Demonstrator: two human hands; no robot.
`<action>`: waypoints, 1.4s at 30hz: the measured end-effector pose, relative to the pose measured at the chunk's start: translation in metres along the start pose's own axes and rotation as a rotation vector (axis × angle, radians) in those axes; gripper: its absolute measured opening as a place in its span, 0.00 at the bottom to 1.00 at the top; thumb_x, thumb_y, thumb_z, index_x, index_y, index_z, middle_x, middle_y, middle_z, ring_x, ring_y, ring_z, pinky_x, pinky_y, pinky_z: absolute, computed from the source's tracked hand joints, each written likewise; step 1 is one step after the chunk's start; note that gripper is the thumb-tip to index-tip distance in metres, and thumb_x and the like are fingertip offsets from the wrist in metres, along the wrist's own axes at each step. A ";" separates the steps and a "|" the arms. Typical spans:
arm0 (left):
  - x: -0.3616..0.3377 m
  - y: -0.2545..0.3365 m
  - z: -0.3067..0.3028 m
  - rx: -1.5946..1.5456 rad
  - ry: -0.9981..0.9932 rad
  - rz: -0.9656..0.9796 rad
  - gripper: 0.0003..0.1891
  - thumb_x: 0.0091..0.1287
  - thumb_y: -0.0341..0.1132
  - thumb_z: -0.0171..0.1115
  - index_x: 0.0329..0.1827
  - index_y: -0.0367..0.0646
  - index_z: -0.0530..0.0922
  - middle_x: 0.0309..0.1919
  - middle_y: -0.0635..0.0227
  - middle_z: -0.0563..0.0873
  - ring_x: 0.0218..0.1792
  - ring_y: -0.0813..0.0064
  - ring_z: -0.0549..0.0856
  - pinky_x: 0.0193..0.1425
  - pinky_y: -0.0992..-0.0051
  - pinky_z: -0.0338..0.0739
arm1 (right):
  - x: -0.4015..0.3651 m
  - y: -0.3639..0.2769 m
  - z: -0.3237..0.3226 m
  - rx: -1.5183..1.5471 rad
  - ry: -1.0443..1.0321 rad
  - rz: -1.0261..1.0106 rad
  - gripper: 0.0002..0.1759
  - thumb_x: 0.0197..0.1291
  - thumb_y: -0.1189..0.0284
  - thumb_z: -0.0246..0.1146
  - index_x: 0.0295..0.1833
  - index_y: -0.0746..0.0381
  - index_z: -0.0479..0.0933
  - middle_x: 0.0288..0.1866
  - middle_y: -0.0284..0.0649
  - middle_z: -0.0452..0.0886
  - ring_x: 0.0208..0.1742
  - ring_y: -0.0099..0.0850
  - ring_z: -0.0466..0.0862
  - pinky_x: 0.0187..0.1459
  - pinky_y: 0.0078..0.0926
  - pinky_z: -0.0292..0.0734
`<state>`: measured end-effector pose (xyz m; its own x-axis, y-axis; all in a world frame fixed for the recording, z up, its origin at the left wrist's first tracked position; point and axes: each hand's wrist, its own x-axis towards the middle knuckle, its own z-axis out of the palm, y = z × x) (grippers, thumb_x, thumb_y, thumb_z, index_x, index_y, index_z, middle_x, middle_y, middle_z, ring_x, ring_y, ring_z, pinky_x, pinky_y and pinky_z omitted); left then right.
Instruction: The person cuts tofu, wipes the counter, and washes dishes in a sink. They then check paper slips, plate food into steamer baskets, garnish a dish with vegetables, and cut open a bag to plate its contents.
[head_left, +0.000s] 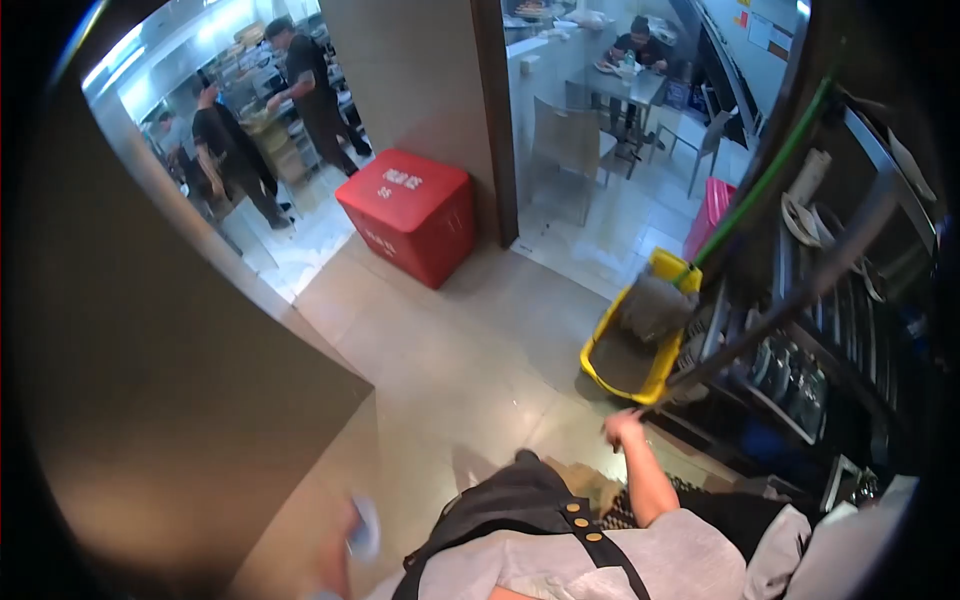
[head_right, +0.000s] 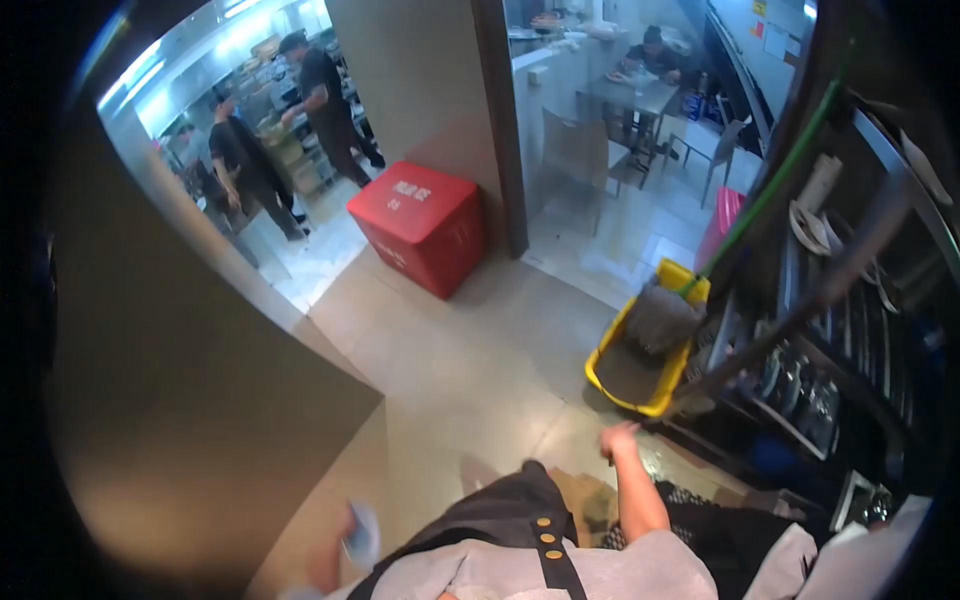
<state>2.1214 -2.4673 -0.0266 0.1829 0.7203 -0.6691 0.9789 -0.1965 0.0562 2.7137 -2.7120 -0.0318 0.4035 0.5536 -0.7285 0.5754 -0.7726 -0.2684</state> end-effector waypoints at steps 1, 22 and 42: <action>0.001 -0.030 0.046 -0.036 0.080 -0.071 0.37 0.47 0.29 0.66 0.64 0.34 0.63 0.49 0.45 0.78 0.49 0.49 0.79 0.54 0.62 0.76 | 0.058 0.000 0.018 0.009 -0.187 -0.341 0.35 0.47 0.55 0.68 0.62 0.54 0.71 0.67 0.46 0.66 0.67 0.45 0.66 0.66 0.37 0.62; 0.426 0.074 -0.398 -0.685 0.735 -0.159 0.13 0.59 0.25 0.54 0.47 0.38 0.66 0.30 0.42 0.80 0.35 0.41 0.81 0.39 0.50 0.75 | 0.533 -0.551 -0.251 0.320 0.442 -0.470 0.16 0.48 0.69 0.65 0.14 0.64 0.73 0.14 0.40 0.72 0.20 0.30 0.78 0.19 0.25 0.68; 0.759 -0.100 -0.711 -0.884 0.645 -0.786 0.16 0.55 0.22 0.51 0.47 0.40 0.67 0.33 0.41 0.80 0.40 0.41 0.80 0.43 0.49 0.75 | 0.585 -1.613 -0.314 0.196 -0.123 -1.727 0.42 0.47 0.78 0.62 0.71 0.57 0.55 0.63 0.53 0.67 0.50 0.39 0.80 0.48 0.35 0.78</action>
<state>2.2271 -1.4275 -0.0132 -0.6792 0.6729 -0.2930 0.5286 0.7255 0.4407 2.2457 -1.0444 0.1730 -0.5864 0.6945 0.4168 0.1585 0.6030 -0.7818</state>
